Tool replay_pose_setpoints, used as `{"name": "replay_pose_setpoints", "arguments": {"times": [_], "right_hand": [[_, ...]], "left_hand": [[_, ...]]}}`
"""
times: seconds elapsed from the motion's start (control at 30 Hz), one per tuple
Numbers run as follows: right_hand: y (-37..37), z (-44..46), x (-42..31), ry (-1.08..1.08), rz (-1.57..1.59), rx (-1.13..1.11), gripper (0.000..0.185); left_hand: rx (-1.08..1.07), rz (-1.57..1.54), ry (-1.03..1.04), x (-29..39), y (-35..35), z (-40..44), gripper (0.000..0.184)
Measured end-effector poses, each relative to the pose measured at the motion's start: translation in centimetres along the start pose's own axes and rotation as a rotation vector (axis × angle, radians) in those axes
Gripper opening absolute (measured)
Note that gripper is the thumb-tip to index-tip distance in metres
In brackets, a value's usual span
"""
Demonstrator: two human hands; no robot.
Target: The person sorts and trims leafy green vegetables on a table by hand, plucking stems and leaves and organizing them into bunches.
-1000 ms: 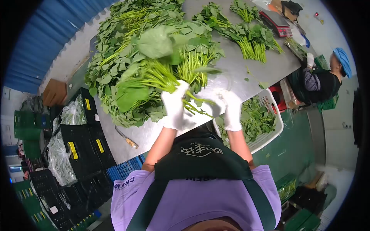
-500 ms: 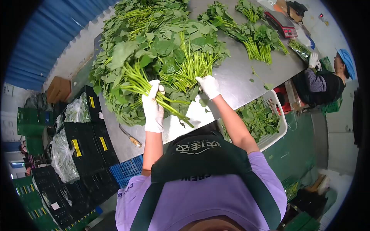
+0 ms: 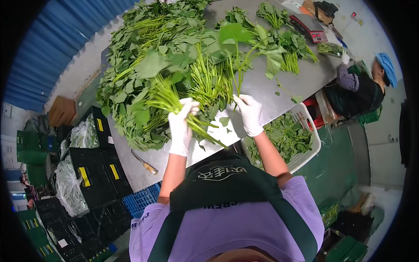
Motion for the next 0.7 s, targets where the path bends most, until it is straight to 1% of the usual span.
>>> {"name": "replay_pose_setpoints", "arguments": {"times": [0.03,0.07,0.13,0.17,0.2,0.27,0.3,0.4,0.43,0.47,0.5,0.53,0.57,0.6,0.63,0.67,0.7], "right_hand": [[-0.1,-0.4,-1.6,-0.082,-0.044,0.012,0.014],[0.0,-0.8,-2.5,-0.118,-0.083,-0.004,0.014],[0.3,-1.5,-4.2,-0.189,-0.166,-0.039,0.014],[0.2,-2.0,-6.5,-0.365,-0.316,0.002,0.012],[0.4,-2.6,-7.8,-0.467,-0.399,0.005,0.010],[0.8,-4.0,-9.9,-0.669,-0.567,0.018,0.009],[1.2,-4.4,-9.8,-0.697,-0.627,0.001,0.011],[0.9,-5.4,-10.4,-0.746,-0.733,-0.016,0.011],[1.5,-5.4,-10.0,-0.639,-0.822,-0.195,0.009],[0.4,-6.2,-11.5,-0.789,-0.763,-0.019,0.012],[-0.1,-6.7,-11.2,-0.769,-0.754,-0.042,0.012],[0.5,-6.0,-8.4,-0.576,-0.718,-0.291,0.010],[-0.9,-7.3,-9.4,-0.741,-0.799,-0.069,0.009],[-1.4,-7.8,-8.8,-0.752,-0.863,-0.052,0.011],[-2.0,-6.8,-5.4,-0.276,-0.420,-0.326,0.012],[-3.6,-8.4,-7.8,-0.659,-0.793,-0.046,0.019],[-7.0,-7.8,-7.0,-0.442,-0.544,-0.045,0.025]], "left_hand": [[-0.017,0.031,-0.032,-0.3,1.2,-0.3,0.020],[-0.033,0.063,-0.064,-0.8,2.3,-0.5,0.021],[-0.149,0.002,-0.130,-1.7,4.8,-0.8,0.023],[-0.145,0.004,-0.164,-1.9,5.7,-1.0,0.022],[-0.141,0.007,-0.198,-2.2,6.3,-1.2,0.022],[-0.137,0.043,-0.146,-2.3,7.1,-0.9,0.019],[-0.124,0.055,-0.131,-2.5,7.2,-0.8,0.019],[-0.113,0.108,-0.118,-3.3,7.2,-0.8,0.023],[-0.135,0.088,-0.146,-3.8,7.5,-1.0,0.026],[-0.144,0.099,-0.136,-3.7,8.1,-1.3,0.026],[-0.162,0.117,-0.127,-4.5,8.5,-1.2,0.026],[-0.207,0.179,-0.164,-4.7,9.7,-1.6,0.028],[-0.213,0.179,-0.183,-4.6,10.7,-2.4,0.027],[-0.207,0.237,-0.189,-5.2,11.0,-2.6,0.027],[-0.237,0.206,-0.212,-5.8,11.8,-3.1,0.027],[-0.286,0.201,-0.223,-7.3,12.3,-3.1,0.028],[-0.309,0.265,-0.249,-8.9,12.6,-2.7,0.027]]}}
Point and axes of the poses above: each hand's wrist, its own z-axis towards the middle knuckle, its own y-axis out of the palm, x = y × z, the point moved 10 cm from there along z, towards the middle knuckle, and after that the axes turned 1 degree about -z, right-handed, at the moved point
